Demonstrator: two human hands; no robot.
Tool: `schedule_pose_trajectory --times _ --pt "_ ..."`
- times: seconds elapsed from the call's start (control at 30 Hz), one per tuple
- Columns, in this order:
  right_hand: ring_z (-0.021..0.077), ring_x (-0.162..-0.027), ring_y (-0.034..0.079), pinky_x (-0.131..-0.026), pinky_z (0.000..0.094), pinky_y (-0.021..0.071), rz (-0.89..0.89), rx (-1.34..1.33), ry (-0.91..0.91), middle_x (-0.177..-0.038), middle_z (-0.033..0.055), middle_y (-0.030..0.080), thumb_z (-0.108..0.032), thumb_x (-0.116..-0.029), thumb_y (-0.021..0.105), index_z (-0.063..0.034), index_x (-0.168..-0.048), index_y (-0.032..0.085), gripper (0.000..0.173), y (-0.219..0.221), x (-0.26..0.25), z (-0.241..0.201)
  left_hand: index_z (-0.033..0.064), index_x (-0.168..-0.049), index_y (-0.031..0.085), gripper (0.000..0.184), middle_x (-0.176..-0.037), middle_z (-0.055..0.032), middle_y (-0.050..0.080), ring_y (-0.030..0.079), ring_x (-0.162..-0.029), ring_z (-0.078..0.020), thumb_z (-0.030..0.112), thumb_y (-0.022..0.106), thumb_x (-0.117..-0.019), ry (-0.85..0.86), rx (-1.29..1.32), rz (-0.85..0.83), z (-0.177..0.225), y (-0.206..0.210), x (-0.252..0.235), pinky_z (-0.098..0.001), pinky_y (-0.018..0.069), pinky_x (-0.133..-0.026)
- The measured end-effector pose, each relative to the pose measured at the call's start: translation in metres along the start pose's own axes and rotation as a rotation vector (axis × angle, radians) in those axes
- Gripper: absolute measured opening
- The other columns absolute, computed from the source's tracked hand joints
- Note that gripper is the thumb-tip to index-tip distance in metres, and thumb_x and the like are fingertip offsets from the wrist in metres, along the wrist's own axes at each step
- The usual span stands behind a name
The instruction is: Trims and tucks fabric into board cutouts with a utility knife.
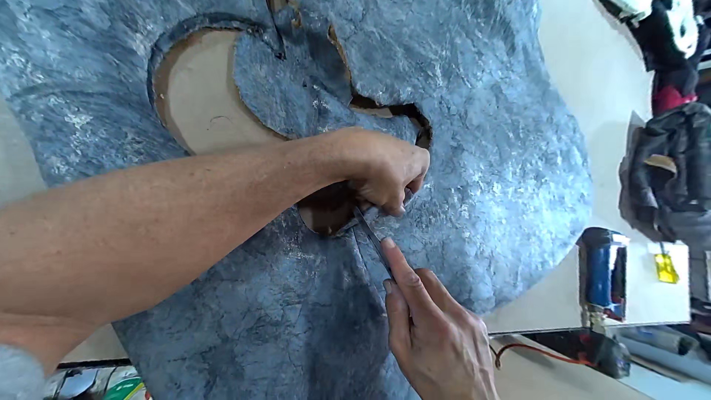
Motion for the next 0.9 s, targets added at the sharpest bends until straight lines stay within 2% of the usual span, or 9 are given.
schedule_pose_trajectory --times 0.1,0.27,0.4,0.57,0.73,0.8,0.9 --pt "0.0165 -0.053 0.057 -0.04 0.0314 0.0397 0.003 0.022 -0.016 -0.079 0.0048 0.063 -0.021 -0.1022 0.046 -0.02 -0.139 0.067 0.042 0.003 -0.004 0.001 0.0114 -0.101 0.074 0.014 -0.077 -0.0019 0.066 0.061 -0.063 -0.0134 0.025 0.072 -0.0956 0.037 0.023 0.031 -0.001 0.004 -0.002 -0.0357 0.0518 -0.057" --pt "0.0167 -0.051 0.055 -0.039 0.032 0.0392 -0.017 0.023 -0.001 -0.077 0.0048 0.061 -0.018 -0.101 0.046 -0.0205 -0.142 0.064 0.045 0.012 -0.003 0.002 0.0096 -0.097 0.073 0.014 -0.081 -0.0018 0.066 0.061 -0.073 -0.0132 0.023 0.072 -0.0959 0.083 0.023 0.059 -0.003 0.005 -0.002 -0.0355 0.0499 -0.063" --pt "0.017 -0.05 0.055 -0.039 0.0317 0.0398 -0.033 0.024 0.027 -0.077 0.0066 0.062 -0.015 -0.0994 0.046 -0.0179 -0.141 0.066 0.046 0.013 0.002 -0.002 0.0095 -0.094 0.072 0.013 -0.08 -0.0007 0.065 0.06 -0.072 -0.0116 0.022 0.071 -0.0963 0.081 0.055 0.078 -0.003 0.005 0.0 -0.0333 0.0489 -0.062" --pt "0.0163 -0.049 0.053 -0.039 0.0313 0.04 -0.032 0.015 0.036 -0.077 0.0066 0.06 -0.015 -0.0995 0.047 -0.0184 -0.144 0.063 0.047 0.017 0.004 -0.005 0.0086 -0.09 0.071 0.016 -0.073 0.0 0.062 0.057 -0.064 -0.0096 0.023 0.071 -0.0969 0.086 0.098 0.083 -0.003 0.006 -0.001 -0.0301 0.0455 -0.057" --pt "0.0163 -0.048 0.053 -0.039 0.0314 0.0396 -0.059 0.027 0.045 -0.075 0.0057 0.061 -0.015 -0.0984 0.046 -0.0167 -0.139 0.067 0.046 0.006 0.006 -0.005 0.006 -0.086 0.07 0.019 -0.065 -0.0021 0.061 0.055 -0.051 -0.0087 0.022 0.07 -0.0976 0.08 0.208 0.071 -0.008 0.005 -0.002 -0.0267 0.0474 -0.048" --pt "0.0166 -0.048 0.052 -0.038 0.0316 0.039 -0.061 0.049 0.042 -0.074 0.005 0.059 -0.016 -0.0984 0.046 -0.0186 -0.143 0.064 0.048 0.006 0.004 -0.005 0.0049 -0.084 0.069 0.02 -0.063 -0.0022 0.06 0.053 -0.048 -0.0083 0.02 0.071 -0.0972 0.096 0.241 0.074 -0.009 0.005 -0.003 -0.0255 0.0462 -0.047" --pt "0.0178 -0.046 0.054 -0.037 0.0343 0.041 -0.169 0.066 0.073 -0.077 0.0072 0.062 -0.015 -0.0965 0.048 -0.0179 -0.143 0.064 0.049 -0.012 0.016 -0.006 0.0049 -0.088 0.071 0.018 -0.063 -0.0029 0.06 0.052 -0.047 -0.0091 0.021 0.071 -0.0971 0.064 0.265 0.064 -0.007 0.006 -0.001 -0.0261 0.0469 -0.046"
Point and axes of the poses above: each hand's wrist, its own x-axis away from the middle knuckle, its own y-axis out of the palm, z = x × y, the point moved 1 cm from there along -x, towards the middle knuckle
